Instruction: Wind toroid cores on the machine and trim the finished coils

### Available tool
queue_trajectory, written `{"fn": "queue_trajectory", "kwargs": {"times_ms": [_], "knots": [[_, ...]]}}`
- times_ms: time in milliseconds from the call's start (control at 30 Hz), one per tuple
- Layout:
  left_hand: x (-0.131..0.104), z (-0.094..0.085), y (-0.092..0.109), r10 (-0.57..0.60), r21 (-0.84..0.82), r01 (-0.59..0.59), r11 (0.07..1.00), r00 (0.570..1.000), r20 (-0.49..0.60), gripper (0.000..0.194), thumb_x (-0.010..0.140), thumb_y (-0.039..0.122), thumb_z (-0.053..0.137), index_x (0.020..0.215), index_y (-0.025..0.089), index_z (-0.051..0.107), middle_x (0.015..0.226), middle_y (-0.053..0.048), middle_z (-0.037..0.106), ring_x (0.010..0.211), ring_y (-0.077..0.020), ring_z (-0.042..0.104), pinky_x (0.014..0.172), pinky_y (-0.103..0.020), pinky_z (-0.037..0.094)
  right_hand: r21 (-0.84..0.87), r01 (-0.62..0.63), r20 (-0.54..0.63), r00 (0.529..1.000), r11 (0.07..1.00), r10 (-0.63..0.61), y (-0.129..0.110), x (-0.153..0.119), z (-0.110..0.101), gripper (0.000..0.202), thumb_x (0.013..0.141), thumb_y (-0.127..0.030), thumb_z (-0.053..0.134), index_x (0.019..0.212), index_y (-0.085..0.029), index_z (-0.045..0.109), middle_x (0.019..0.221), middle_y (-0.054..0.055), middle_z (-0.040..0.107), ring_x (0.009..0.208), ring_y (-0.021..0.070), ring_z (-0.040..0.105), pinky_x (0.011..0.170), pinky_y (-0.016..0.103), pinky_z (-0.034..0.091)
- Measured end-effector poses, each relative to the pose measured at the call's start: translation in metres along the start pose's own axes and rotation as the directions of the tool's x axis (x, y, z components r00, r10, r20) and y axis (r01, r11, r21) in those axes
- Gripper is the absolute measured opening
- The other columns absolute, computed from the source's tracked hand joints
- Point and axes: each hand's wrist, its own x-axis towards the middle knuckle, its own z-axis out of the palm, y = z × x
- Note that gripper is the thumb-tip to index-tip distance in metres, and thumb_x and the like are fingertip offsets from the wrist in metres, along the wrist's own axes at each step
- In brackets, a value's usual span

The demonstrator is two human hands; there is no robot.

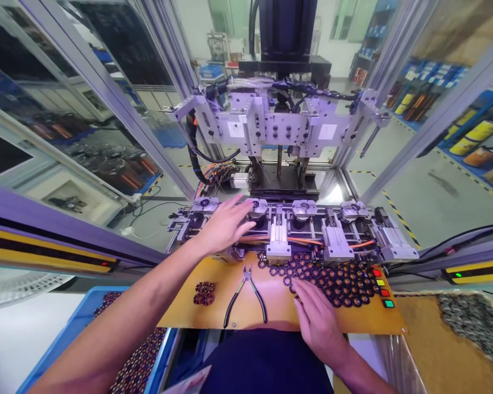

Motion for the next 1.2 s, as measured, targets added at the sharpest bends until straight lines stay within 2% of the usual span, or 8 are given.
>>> {"fn": "queue_trajectory", "kwargs": {"times_ms": [167,300,400,500,733,900,1000,1200], "knots": [[0.028,0.022,0.003,0.002,0.027,-0.004,1.000,0.997,0.073,0.050,0.095,0.041,0.052,0.135,0.012,0.057,0.147,-0.017,0.053,0.145,-0.0344,0.037,0.117,-0.059,0.028,-0.064,-0.106,-0.002,0.994,0.992,0.106,0.005,-0.040,0.000,0.049,0.097,-0.014,0.047,0.145,-0.022,0.046,0.122,0.010,0.068,0.108,0.0268,0.068,0.088,0.044,0.062],[0.001,0.017,-0.008,-0.030,0.046,0.028,0.999,0.999,0.026,0.061,0.093,0.050,0.052,0.145,0.018,0.046,0.154,-0.012,0.046,0.147,-0.0291,0.034,0.120,-0.051,0.026,-0.090,-0.126,-0.007,0.992,0.988,0.126,0.014,-0.064,0.004,0.044,0.097,-0.016,0.046,0.141,-0.022,0.050,0.119,0.009,0.069,0.105,0.0262,0.069,0.087,0.042,0.062],[-0.029,0.005,-0.033,-0.176,0.093,0.186,0.978,0.978,-0.114,0.060,0.099,0.046,0.038,0.149,0.013,0.037,0.156,-0.016,0.042,0.149,-0.0288,0.031,0.119,-0.052,0.029,-0.105,-0.125,-0.038,0.992,0.987,0.121,0.023,-0.075,0.006,0.041,0.097,-0.019,0.047,0.138,-0.021,0.053,0.116,0.009,0.070,0.100,0.0257,0.071,0.085,0.040,0.063],[-0.050,-0.002,-0.062,-0.298,0.120,0.324,0.939,0.935,-0.193,0.055,0.100,0.041,0.033,0.145,0.010,0.044,0.150,-0.020,0.048,0.146,-0.0345,0.035,0.114,-0.060,0.033,-0.094,-0.122,-0.061,0.991,0.988,0.117,0.028,-0.075,0.009,0.037,0.098,-0.021,0.048,0.134,-0.020,0.057,0.113,0.009,0.071,0.097,0.0250,0.072,0.085,0.039,0.063],[-0.052,0.003,-0.085,-0.299,0.072,0.305,0.949,0.950,-0.092,0.053,0.095,0.044,0.046,0.139,0.016,0.052,0.148,-0.014,0.052,0.144,-0.0370,0.038,0.114,-0.062,0.032,-0.027,-0.113,-0.020,0.993,0.993,0.112,0.016,-0.047,0.014,0.034,0.095,-0.016,0.049,0.125,-0.021,0.064,0.112,0.009,0.072,0.100,0.0240,0.071,0.091,0.041,0.061],[-0.073,-0.003,-0.045,-0.307,-0.079,0.296,0.952,0.916,-0.259,0.066,0.094,0.048,0.046,0.150,0.015,0.036,0.159,-0.015,0.037,0.151,-0.0328,0.023,0.120,-0.058,0.026,-0.084,-0.144,0.029,0.989,0.986,0.147,0.021,-0.057,0.020,0.025,0.096,-0.020,0.051,0.114,-0.019,0.069,0.113,0.011,0.071,0.105,0.0266,0.068,0.093,0.047,0.059],[-0.102,-0.003,0.005,-0.303,-0.241,0.213,0.947,0.839,-0.452,0.053,0.094,0.036,0.050,0.145,0.020,0.046,0.146,-0.012,0.055,0.140,-0.0267,0.046,0.118,-0.050,0.034,-0.114,-0.154,0.046,0.986,0.981,0.160,0.024,-0.063,0.026,0.021,0.096,-0.020,0.052,0.103,-0.017,0.072,0.120,0.015,0.068,0.113,0.0312,0.064,0.092,0.052,0.058],[-0.140,0.021,0.072,-0.264,-0.488,0.105,0.866,0.926,-0.270,0.032,0.086,0.024,0.064,0.118,0.022,0.068,0.113,-0.009,0.075,0.105,-0.0255,0.070,0.094,-0.042,0.058,-0.088,-0.154,0.094,0.982,0.984,0.163,0.024,-0.056,0.036,0.024,0.096,-0.013,0.048,0.099,-0.017,0.072,0.127,0.018,0.063,0.122,0.0350,0.058,0.092,0.058,0.054]]}}
